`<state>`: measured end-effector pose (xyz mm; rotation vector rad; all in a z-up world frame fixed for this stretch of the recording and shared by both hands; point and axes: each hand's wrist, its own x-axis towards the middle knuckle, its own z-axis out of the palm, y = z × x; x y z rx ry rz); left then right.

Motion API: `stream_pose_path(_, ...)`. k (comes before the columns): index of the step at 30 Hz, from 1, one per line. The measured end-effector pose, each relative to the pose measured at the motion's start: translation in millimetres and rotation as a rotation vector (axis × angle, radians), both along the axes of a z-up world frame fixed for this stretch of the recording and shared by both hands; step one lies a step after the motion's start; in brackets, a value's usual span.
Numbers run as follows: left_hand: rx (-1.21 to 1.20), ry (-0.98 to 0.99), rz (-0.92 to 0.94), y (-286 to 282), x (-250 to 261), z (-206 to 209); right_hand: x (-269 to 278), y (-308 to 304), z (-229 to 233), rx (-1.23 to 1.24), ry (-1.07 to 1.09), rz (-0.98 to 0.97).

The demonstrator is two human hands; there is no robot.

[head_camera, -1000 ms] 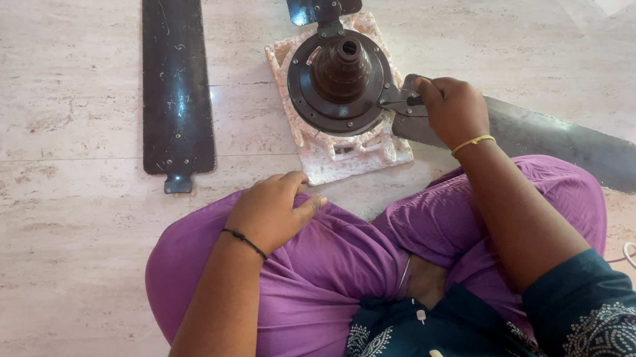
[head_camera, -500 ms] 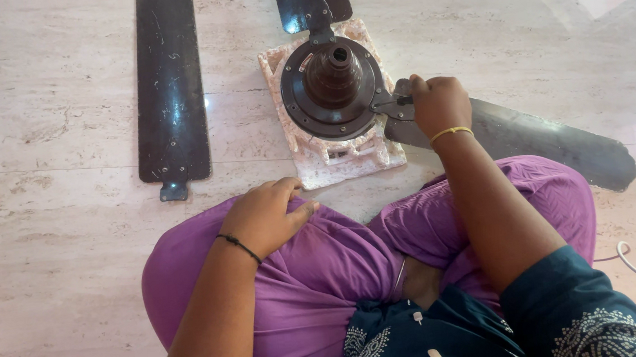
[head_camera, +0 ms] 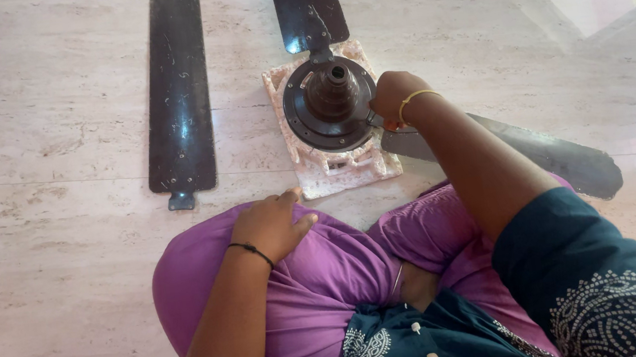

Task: The person sits on the floor and uses a screwdriver to loosen and remove screws from the blades of a ceiling fan. They detach one blade and set it aside, then continue unscrewing another blade.

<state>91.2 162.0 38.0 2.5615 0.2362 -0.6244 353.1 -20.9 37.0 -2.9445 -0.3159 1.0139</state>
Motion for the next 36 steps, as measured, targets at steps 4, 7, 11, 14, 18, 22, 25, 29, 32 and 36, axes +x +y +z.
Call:
stream_pose_path(4,-0.036,-0.086,0.034,2.2,-3.0,-5.6,16.2,-15.9,-12.7,-0.043,-0.057,0.323)
stream_pose_path(7,-0.065,-0.164,0.043,3.9,-5.1,-12.2,27.5,-30.9,-20.9,-0.091,-0.151,0.578)
stream_pose_path(11,-0.02,-0.066,0.045,3.3,-2.4,-11.9,27.3,-40.1,-22.0,-0.143,-0.142,0.668)
stream_pose_path(14,-0.004,-0.011,0.03,1.8,2.7,-6.2,12.0,-37.4,-23.9,0.039,-0.291,0.452)
stream_pose_path(18,0.001,0.02,0.035,1.4,6.7,-6.3,-9.1,-29.6,-40.0,0.264,-0.357,0.131)
stream_pose_path(22,0.046,0.053,0.011,-2.0,5.3,-4.0,-9.6,-20.4,-48.6,0.184,-0.369,0.182)
stream_pose_path(25,0.06,0.06,-0.013,-5.3,1.1,0.6,-3.6,-19.4,-53.2,-0.042,-0.389,0.46)
stream_pose_path(29,0.088,0.081,-0.034,-9.7,-4.0,5.2,2.1,-14.1,-53.2,0.12,-0.247,0.019)
stream_pose_path(32,0.096,0.118,-0.045,-11.1,-0.6,4.6,7.5,-7.1,-46.5,-0.14,-0.345,0.591)
stream_pose_path(36,0.103,0.113,-0.065,-12.7,2.1,4.5,17.9,11.2,-41.8,0.19,0.245,-0.243)
